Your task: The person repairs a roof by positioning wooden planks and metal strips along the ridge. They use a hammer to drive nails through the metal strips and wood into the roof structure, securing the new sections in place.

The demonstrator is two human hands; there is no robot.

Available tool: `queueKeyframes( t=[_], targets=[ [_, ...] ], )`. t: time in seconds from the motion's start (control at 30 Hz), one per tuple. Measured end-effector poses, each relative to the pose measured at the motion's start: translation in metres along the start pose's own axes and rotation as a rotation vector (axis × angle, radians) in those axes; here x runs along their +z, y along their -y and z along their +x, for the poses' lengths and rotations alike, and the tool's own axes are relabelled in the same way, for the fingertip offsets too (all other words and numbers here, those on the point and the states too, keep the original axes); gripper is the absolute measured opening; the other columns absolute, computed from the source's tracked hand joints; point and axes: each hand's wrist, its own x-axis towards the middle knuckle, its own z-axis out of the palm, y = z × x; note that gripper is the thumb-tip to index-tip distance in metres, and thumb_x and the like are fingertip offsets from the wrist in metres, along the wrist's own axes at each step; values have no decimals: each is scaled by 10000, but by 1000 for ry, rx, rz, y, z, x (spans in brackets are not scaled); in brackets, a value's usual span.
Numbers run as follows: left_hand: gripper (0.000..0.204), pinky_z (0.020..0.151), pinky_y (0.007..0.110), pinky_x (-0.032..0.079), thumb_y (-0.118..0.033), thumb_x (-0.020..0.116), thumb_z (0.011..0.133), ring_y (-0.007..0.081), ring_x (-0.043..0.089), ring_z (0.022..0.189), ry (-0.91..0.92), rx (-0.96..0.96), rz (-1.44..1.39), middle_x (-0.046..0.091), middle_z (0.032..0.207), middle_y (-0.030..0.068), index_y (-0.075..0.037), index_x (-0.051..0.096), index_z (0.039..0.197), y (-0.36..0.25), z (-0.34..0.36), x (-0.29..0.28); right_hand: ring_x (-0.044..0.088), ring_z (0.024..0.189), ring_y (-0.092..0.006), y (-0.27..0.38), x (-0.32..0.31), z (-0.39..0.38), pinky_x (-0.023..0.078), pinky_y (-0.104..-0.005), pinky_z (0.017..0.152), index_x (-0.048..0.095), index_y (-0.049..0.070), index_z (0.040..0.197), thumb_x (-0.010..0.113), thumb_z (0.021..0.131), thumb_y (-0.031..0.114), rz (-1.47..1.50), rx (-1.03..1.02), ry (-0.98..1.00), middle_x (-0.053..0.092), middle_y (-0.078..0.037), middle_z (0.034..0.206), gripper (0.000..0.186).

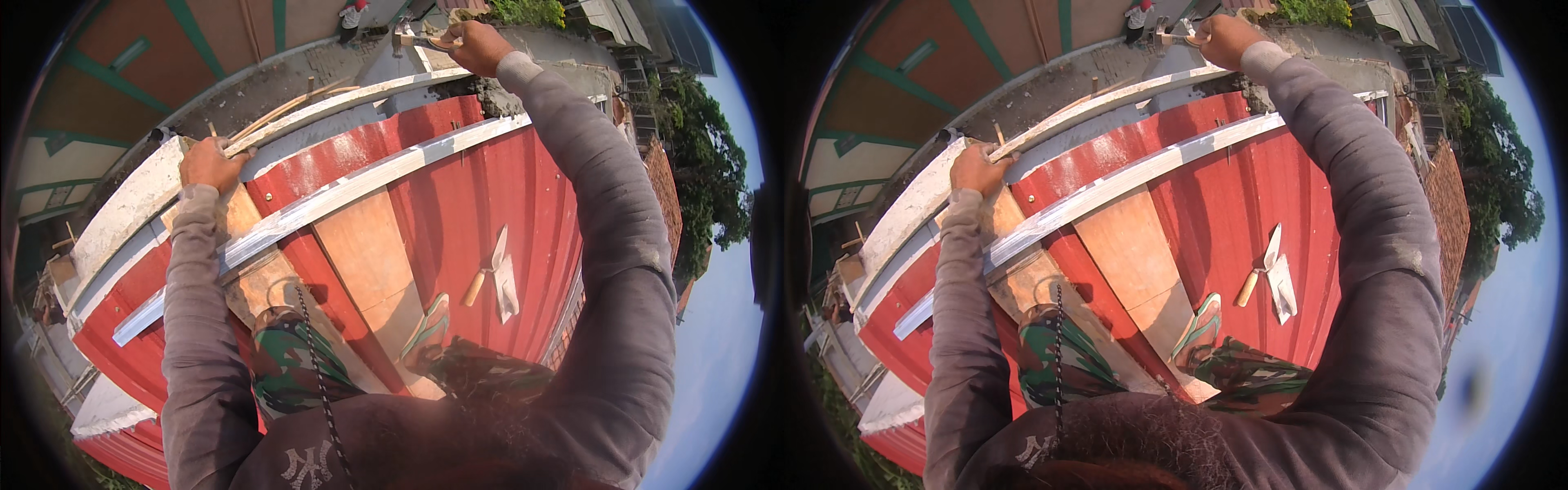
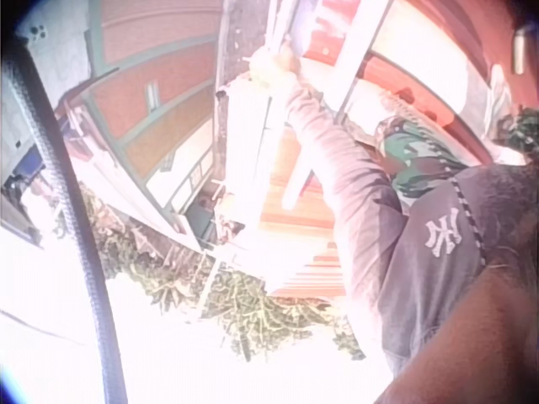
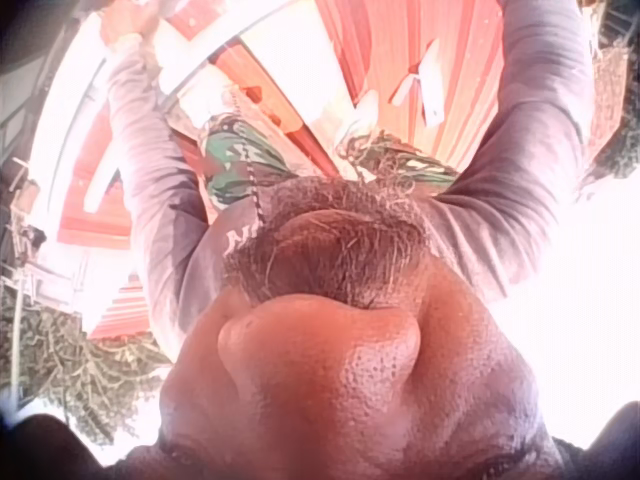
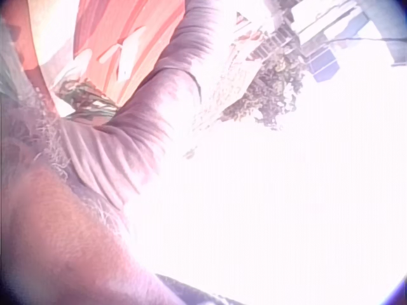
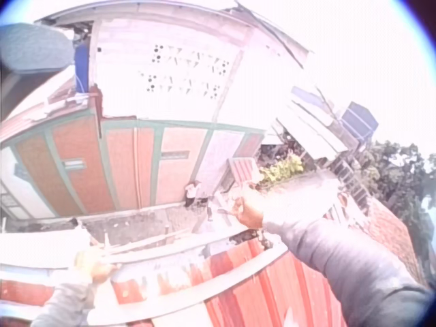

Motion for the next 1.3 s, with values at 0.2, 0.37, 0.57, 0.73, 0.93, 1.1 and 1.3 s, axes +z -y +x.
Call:
queueKeyframes(
  t=[0.2,0.37,0.57,0.73,0.93,1.1,1.3],
  targets=[
    [468,861,465,573,-588,799,842,381,749,966,-79,31,15,799,1012,150,-189,854,1081,6,1,8,712,1024,-487,-10,-23,6,590,-504,898,753,132,1243,728,915,229,46,113,-368,755,-270,1059,342],
    [491,875,463,575,-601,803,833,383,748,977,-50,30,5,800,1033,147,-186,852,1092,4,4,12,710,1023,-487,11,0,-24,574,-526,932,732,138,1269,713,916,230,18,78,29,750,-274,1063,365],
    [497,881,465,572,-607,803,834,377,747,992,-60,20,12,798,1034,144,-187,851,1096,5,3,9,722,1043,-458,12,-14,-17,572,-497,947,737,126,1280,704,905,234,78,91,-446,756,-261,1112,391],
    [509,878,465,576,-605,806,833,374,753,978,-63,22,6,800,1012,153,-178,848,1108,6,1,9,726,1058,-449,22,-3,-26,574,-470,942,772,128,1189,710,933,252,32,195,-45,763,-252,1101,291],
    [549,890,461,586,-611,820,825,369,763,973,-28,0,-14,805,1029,167,-148,844,1119,1,-2,1,717,1072,-459,23,-10,-22,573,-481,950,768,127,1197,715,936,242,137,190,-360,753,-261,1115,290],
    [546,883,462,588,-615,819,822,372,764,965,-39,3,17,804,1022,168,-156,846,1116,1,-1,3,721,1045,-467,16,2,-28,581,-493,928,757,136,1217,719,922,245,53,159,-148,749,-278,1086,316],
    [545,893,463,588,-618,820,818,375,763,970,-47,7,6,804,1030,171,-162,847,1115,1,-4,1,718,1050,-473,21,-14,-25,586,-491,911,737,132,1230,727,929,251,123,129,-434,750,-274,1090,324]
  ],
)
